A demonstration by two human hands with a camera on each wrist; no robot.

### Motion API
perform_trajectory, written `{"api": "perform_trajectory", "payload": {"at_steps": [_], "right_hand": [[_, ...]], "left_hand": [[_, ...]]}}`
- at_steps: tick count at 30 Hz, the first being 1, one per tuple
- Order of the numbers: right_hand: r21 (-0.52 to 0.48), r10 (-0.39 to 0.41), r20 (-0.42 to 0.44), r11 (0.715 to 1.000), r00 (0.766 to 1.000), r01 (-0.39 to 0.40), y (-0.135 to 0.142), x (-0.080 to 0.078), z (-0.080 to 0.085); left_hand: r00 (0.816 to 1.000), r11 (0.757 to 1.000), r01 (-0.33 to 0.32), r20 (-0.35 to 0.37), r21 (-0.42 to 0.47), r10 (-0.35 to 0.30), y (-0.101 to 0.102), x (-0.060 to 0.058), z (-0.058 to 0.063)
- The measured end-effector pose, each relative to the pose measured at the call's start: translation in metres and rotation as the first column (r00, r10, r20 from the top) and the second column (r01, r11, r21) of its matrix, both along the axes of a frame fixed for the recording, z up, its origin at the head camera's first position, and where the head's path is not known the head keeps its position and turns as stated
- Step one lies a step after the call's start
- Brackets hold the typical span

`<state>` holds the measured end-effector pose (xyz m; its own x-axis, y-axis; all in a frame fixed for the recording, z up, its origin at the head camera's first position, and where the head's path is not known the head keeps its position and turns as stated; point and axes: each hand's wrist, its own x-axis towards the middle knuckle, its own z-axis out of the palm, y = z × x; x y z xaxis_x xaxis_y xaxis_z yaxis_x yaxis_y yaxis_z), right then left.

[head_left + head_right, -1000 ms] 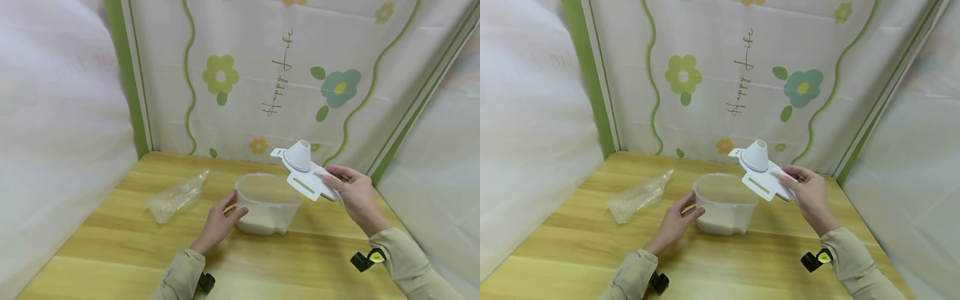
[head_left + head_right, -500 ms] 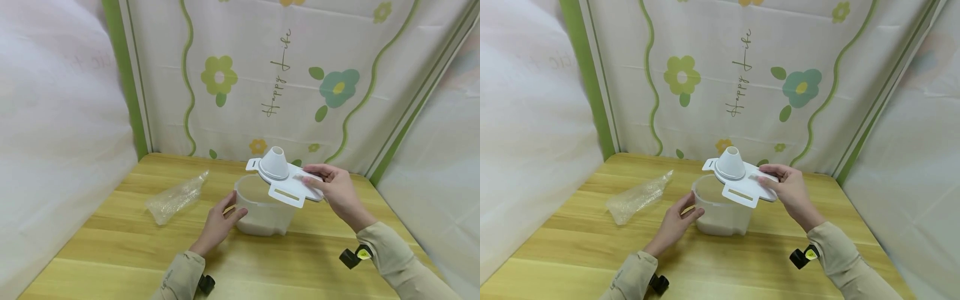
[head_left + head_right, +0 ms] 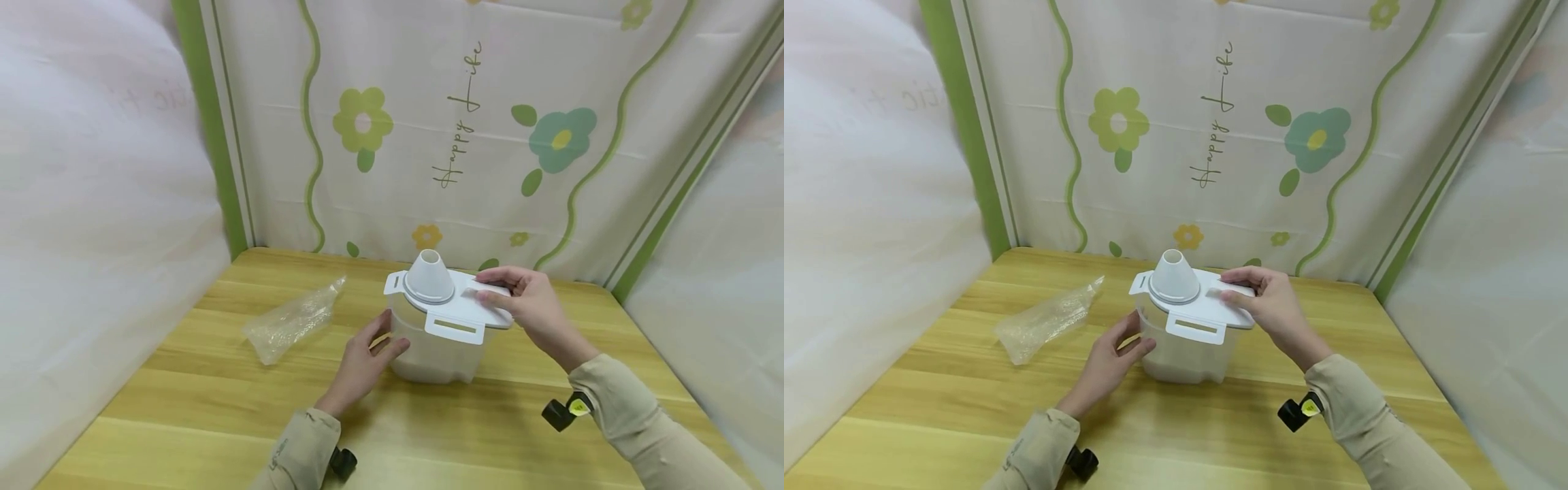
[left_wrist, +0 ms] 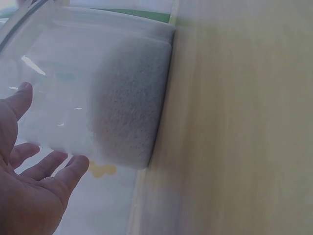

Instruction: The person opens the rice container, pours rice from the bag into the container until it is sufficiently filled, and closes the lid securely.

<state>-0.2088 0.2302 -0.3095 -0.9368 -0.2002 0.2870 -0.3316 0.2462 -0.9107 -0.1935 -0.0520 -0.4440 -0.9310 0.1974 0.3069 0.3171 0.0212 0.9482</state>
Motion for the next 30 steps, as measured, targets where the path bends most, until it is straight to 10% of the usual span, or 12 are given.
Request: {"api": "perform_trajectory", "payload": {"at_steps": [30], "right_hand": [[0.106,0.036,0.007,0.994,0.999,-0.037,-0.016,-0.009,-0.006]], "left_hand": [[0.998,1.0,-0.024,0.055,0.008,0.024,0.002,0.004,0.002]]}}
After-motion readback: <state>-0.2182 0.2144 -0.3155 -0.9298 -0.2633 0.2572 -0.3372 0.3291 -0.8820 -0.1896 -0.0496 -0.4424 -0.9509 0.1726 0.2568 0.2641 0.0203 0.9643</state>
